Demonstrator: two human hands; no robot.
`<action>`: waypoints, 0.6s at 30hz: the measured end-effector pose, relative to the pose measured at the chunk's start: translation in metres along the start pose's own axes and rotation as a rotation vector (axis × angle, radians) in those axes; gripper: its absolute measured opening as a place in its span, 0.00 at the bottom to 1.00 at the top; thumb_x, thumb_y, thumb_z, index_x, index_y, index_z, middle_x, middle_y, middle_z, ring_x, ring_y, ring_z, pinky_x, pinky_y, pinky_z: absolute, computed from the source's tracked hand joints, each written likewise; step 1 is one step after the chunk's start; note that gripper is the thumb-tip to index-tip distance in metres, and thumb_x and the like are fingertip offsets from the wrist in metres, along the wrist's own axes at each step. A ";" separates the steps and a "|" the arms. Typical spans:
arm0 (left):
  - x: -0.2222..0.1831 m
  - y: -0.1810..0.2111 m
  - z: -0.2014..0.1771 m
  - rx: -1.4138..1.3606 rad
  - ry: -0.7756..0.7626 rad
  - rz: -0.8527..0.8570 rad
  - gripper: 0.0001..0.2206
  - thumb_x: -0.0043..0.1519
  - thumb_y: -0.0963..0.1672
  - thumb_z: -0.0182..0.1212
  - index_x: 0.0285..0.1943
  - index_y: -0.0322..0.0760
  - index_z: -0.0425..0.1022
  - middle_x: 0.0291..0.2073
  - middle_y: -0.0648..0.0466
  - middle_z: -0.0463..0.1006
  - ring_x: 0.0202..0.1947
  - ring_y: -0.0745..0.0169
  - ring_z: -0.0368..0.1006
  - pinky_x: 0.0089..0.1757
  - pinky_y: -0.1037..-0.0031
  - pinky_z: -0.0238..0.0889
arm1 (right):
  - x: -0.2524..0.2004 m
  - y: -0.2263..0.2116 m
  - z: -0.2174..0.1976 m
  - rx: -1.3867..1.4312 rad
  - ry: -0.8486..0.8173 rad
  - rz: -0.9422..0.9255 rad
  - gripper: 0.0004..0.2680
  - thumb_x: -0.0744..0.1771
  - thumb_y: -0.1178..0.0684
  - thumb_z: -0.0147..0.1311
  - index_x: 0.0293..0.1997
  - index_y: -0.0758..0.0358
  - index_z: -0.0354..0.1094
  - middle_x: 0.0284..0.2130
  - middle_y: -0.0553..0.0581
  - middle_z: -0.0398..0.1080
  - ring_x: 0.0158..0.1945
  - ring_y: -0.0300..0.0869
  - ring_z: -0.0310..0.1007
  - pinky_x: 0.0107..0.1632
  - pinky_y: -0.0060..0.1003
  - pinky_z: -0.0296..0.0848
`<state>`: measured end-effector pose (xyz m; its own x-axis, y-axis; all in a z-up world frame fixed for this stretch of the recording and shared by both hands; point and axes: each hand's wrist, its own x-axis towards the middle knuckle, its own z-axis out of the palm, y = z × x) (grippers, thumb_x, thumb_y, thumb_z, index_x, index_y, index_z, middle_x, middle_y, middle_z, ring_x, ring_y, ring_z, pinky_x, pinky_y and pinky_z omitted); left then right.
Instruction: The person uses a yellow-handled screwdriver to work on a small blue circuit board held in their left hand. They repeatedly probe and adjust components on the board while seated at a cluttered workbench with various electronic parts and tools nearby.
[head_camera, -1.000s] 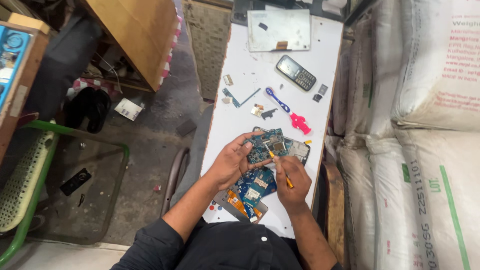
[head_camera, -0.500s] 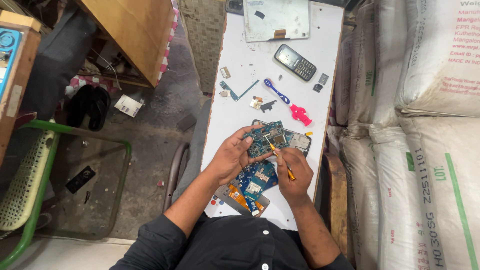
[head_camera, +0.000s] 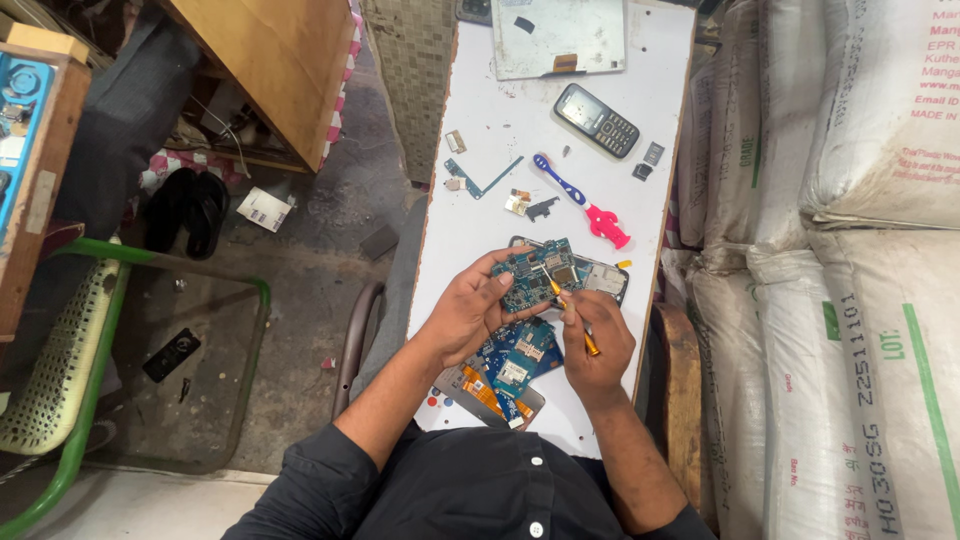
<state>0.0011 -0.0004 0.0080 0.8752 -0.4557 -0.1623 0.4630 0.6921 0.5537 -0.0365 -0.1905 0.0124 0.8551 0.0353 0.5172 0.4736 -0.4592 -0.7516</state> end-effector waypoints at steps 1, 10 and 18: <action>0.000 0.000 0.000 -0.004 0.001 -0.003 0.22 0.71 0.43 0.50 0.72 0.26 0.57 0.64 0.40 0.69 0.61 0.51 0.71 0.60 0.56 0.70 | 0.000 0.001 0.000 -0.017 -0.007 -0.054 0.04 0.70 0.62 0.54 0.48 0.71 0.71 0.41 0.63 0.74 0.41 0.45 0.77 0.44 0.35 0.75; -0.001 0.000 0.001 0.024 -0.049 0.019 0.21 0.72 0.42 0.48 0.73 0.26 0.58 0.62 0.39 0.72 0.60 0.47 0.73 0.60 0.59 0.70 | -0.004 0.005 0.001 0.082 -0.028 0.004 0.05 0.70 0.63 0.52 0.51 0.72 0.70 0.38 0.62 0.75 0.36 0.39 0.77 0.40 0.31 0.76; -0.002 -0.002 -0.001 0.047 -0.053 0.024 0.19 0.72 0.42 0.48 0.72 0.28 0.62 0.61 0.40 0.72 0.59 0.53 0.73 0.61 0.60 0.70 | -0.005 0.005 0.000 0.079 -0.039 -0.011 0.05 0.70 0.63 0.52 0.50 0.72 0.70 0.36 0.61 0.75 0.35 0.39 0.77 0.39 0.30 0.75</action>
<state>-0.0012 0.0003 0.0063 0.8767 -0.4693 -0.1056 0.4338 0.6767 0.5948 -0.0381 -0.1929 0.0063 0.8566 0.0751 0.5106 0.4969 -0.3873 -0.7766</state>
